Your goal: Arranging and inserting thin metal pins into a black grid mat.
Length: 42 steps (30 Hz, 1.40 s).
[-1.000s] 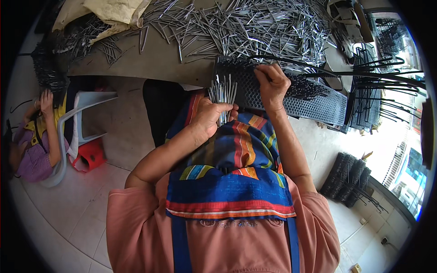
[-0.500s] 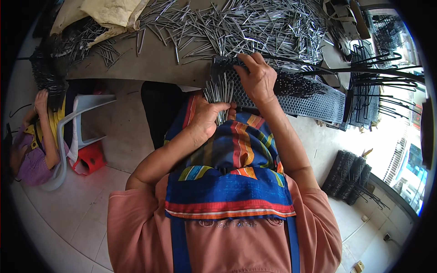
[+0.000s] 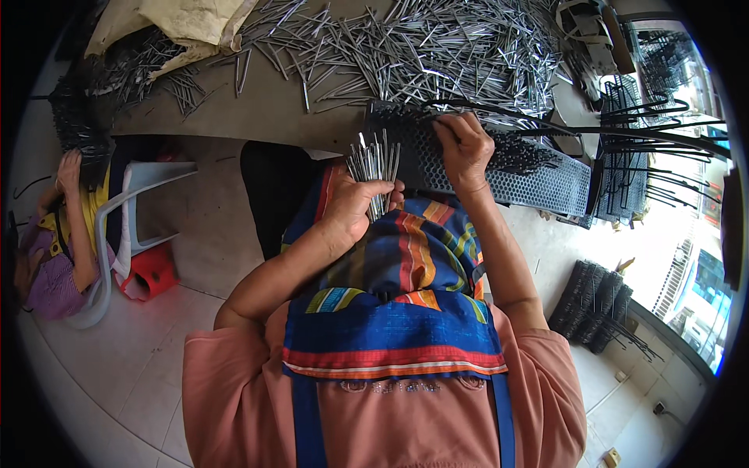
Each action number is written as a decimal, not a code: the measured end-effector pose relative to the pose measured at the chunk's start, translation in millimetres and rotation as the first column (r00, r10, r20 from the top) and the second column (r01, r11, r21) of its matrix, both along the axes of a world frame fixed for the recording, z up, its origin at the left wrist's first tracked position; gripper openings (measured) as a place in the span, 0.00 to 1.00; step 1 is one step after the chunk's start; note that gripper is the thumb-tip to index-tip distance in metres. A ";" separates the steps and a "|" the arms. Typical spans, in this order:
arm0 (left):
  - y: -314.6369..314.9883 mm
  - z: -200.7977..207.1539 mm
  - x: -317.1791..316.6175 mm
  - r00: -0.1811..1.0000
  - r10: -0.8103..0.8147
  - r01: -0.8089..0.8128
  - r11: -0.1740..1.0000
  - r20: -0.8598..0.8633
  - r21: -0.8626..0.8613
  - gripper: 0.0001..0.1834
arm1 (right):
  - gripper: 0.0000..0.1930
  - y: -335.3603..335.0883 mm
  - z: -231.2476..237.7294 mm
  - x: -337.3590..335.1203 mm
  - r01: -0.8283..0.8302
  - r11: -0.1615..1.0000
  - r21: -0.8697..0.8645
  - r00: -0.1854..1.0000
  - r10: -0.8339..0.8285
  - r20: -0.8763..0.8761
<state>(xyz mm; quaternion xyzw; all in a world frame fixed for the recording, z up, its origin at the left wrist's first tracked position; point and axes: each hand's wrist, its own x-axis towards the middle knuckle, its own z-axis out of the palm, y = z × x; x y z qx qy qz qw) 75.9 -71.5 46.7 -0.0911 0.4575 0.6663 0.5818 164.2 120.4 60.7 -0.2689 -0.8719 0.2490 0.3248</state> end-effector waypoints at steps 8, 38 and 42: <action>9.3 7.0 5.7 0.996 0.037 -0.035 0.999 0.085 -0.028 0.13 | 0.08 -0.8 7.9 -3.1 -0.074 0.961 0.268 0.974 0.011 0.228; -13.4 2.3 23.1 0.980 -0.199 0.197 0.979 -0.024 -0.059 0.08 | 0.07 19.0 15.0 25.3 -0.148 0.959 -0.244 0.988 0.131 -0.085; -12.8 1.4 22.9 0.988 -0.155 0.154 0.987 -0.015 -0.043 0.07 | 0.08 20.6 9.6 29.2 -0.164 0.947 -0.275 0.980 0.124 -0.157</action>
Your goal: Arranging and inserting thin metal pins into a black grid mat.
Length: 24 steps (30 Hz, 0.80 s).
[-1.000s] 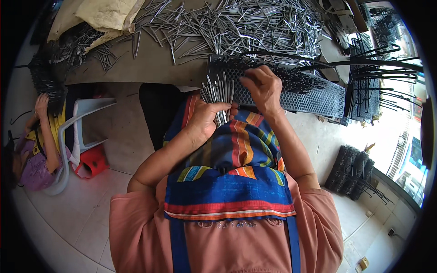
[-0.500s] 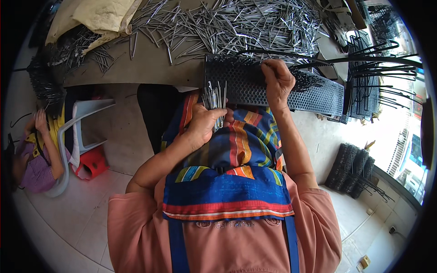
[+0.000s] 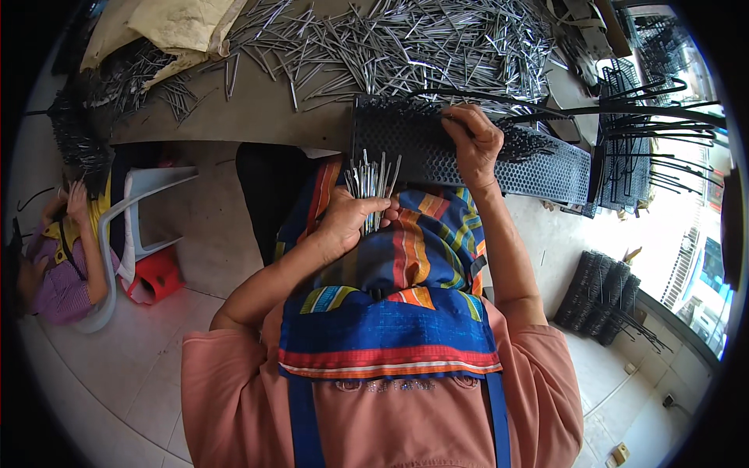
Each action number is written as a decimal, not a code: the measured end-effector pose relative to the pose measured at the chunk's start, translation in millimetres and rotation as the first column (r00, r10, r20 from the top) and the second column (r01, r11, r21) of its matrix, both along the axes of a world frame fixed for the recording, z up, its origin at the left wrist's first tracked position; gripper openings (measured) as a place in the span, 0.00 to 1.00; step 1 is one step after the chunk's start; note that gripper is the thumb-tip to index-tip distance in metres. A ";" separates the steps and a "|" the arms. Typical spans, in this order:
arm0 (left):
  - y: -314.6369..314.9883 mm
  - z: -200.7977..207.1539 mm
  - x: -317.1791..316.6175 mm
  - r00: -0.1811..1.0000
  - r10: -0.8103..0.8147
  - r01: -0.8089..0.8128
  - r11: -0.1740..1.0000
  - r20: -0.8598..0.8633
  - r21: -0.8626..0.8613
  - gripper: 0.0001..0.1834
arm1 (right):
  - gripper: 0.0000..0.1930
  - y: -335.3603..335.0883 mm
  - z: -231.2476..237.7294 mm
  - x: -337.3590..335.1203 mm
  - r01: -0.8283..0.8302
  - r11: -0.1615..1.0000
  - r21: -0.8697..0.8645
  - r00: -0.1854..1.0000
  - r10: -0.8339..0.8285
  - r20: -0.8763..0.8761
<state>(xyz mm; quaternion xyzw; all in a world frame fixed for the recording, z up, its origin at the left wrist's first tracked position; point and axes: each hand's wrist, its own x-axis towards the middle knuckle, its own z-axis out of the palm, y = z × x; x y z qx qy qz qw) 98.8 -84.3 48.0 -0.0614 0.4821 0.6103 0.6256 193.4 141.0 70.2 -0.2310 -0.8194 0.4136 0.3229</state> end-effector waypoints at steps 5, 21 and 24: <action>3.4 7.0 -1.5 1.000 0.025 -0.025 1.000 -0.003 -0.004 0.08 | 0.07 -3.1 -4.2 3.2 -0.027 0.999 0.031 0.999 0.027 0.021; 26.7 -1.5 -12.8 0.995 0.096 -0.095 0.995 -0.032 0.041 0.11 | 0.06 -9.5 -0.1 -11.0 0.069 0.908 0.413 0.956 -0.178 0.233; 33.7 3.5 -14.6 0.993 0.114 -0.113 0.992 -0.010 0.053 0.11 | 0.07 -8.9 -3.5 -7.3 0.103 0.898 0.427 0.967 -0.192 0.170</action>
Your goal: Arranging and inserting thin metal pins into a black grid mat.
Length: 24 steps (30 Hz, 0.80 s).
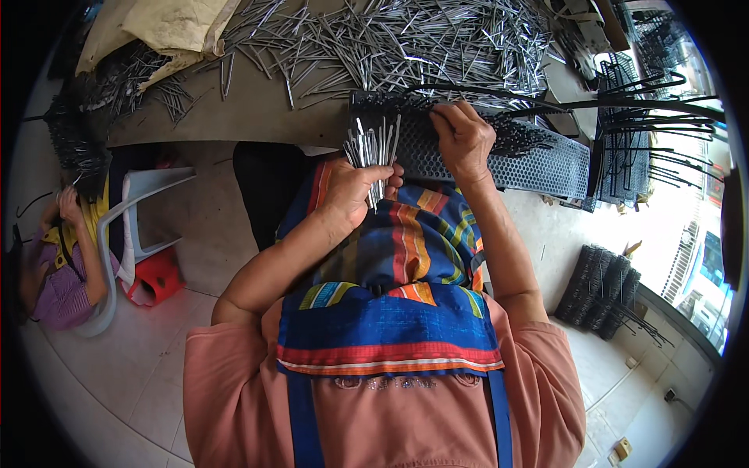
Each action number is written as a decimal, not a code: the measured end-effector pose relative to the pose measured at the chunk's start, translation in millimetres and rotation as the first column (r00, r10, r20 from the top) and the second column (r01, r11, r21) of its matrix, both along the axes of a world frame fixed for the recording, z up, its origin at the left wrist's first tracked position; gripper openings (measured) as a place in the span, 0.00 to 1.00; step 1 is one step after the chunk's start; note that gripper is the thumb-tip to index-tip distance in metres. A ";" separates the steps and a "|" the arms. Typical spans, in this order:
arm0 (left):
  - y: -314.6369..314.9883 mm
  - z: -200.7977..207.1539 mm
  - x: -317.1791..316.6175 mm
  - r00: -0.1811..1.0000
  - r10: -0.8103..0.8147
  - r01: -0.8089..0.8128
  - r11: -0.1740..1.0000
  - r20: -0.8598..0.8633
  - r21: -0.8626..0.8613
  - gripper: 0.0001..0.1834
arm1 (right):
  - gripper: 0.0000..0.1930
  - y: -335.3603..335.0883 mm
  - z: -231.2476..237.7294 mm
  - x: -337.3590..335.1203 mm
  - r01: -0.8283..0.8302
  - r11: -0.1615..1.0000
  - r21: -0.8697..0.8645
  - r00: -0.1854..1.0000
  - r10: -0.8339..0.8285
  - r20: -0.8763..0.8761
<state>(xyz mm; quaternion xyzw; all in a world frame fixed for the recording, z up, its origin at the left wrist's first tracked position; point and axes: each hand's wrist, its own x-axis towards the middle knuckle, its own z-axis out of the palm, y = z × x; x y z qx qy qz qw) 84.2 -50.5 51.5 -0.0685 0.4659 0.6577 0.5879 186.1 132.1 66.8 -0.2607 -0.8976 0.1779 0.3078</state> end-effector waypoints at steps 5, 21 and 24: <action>7.6 5.9 0.6 0.995 -0.083 0.087 0.994 -0.063 0.070 0.09 | 0.08 -15.2 7.5 12.7 0.063 0.991 -0.121 0.998 -0.060 0.027; 4.8 4.8 19.3 0.992 -0.082 0.079 0.996 -0.096 -0.038 0.08 | 0.05 8.1 -6.7 12.3 0.123 0.921 -0.371 0.926 -0.241 -0.291; 0.8 4.1 13.7 0.987 -0.139 0.136 0.990 -0.079 -0.046 0.12 | 0.06 11.4 0.8 6.2 0.112 0.957 -0.269 0.959 -0.175 -0.223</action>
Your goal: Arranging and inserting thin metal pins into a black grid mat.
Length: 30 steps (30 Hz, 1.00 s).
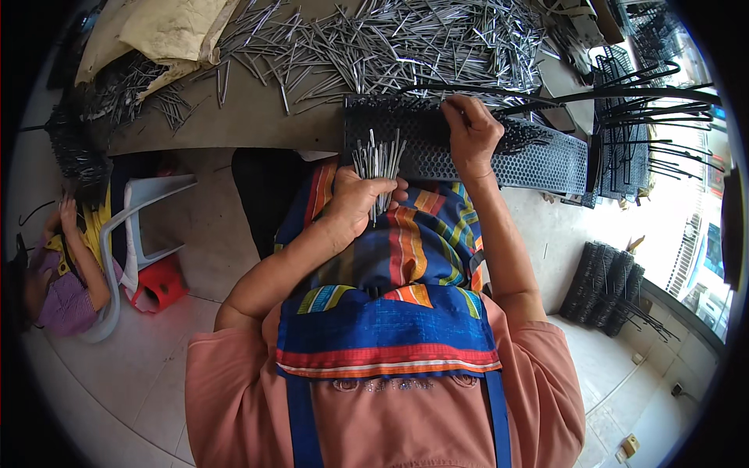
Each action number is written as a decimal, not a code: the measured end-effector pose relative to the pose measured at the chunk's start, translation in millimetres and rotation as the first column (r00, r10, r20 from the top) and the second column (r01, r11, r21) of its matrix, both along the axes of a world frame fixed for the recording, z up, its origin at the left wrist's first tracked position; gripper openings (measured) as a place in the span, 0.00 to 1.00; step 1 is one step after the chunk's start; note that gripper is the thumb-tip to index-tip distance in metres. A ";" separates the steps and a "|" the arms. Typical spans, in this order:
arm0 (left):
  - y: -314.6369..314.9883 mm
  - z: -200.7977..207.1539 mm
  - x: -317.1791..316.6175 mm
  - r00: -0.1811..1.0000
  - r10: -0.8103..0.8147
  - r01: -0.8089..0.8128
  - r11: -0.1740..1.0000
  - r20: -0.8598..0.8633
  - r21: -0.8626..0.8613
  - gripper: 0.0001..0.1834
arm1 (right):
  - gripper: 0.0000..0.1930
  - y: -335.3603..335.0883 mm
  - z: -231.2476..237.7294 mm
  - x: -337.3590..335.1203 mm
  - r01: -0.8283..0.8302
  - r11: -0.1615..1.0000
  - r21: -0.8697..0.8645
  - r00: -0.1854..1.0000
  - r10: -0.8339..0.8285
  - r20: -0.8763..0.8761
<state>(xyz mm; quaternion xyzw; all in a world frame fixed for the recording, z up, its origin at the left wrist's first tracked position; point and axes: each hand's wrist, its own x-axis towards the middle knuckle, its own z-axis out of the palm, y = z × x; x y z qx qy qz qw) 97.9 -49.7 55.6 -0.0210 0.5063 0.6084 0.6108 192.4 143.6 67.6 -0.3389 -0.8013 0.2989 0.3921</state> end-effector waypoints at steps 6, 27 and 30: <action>-2.3 -4.6 -2.0 0.999 0.024 -0.024 1.000 0.035 0.002 0.10 | 0.06 1.9 4.2 -2.3 -0.110 0.991 0.077 0.990 0.103 0.100; -41.7 8.0 -9.3 0.996 0.090 -0.090 0.996 -0.003 0.006 0.10 | 0.03 -55.7 -6.4 -6.4 -0.304 0.281 -0.911 0.923 0.322 -0.209; -48.1 2.2 -12.0 0.986 0.168 -0.165 0.980 0.019 -0.112 0.08 | 0.02 -58.7 4.1 -22.8 -0.272 0.498 -0.824 0.960 0.197 -0.198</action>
